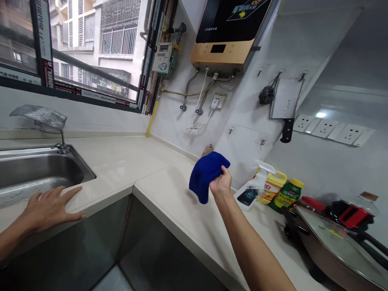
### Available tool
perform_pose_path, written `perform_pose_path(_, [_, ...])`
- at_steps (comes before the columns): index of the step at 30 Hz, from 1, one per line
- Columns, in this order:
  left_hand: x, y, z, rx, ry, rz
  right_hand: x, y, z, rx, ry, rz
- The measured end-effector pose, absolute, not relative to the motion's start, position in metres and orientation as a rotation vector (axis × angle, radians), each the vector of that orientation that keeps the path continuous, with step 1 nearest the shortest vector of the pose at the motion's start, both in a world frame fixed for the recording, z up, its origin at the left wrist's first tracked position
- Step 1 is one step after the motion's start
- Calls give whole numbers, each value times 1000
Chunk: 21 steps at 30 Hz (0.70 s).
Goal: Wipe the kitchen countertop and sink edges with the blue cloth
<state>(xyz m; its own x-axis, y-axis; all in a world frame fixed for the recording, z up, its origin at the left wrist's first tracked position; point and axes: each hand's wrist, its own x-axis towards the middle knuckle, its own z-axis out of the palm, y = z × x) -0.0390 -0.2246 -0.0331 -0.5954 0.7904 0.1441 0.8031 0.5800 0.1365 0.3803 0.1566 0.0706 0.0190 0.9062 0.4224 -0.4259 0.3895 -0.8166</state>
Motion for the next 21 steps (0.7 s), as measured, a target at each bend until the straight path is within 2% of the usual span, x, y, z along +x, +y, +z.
perform_pose_path(4, [-40, -223, -32, -1373, -2735, -106, 370, 163, 51, -602, -1038, 1113])
perform_pose_path(13, [-39, -223, -32, -1358, -2737, -50, 397, 153, -40, -895, -842, 1095])
perform_pose_path(21, [-31, -227, -24, -1375, -2692, -78, 396, 133, -35, -828, -1118, 1079])
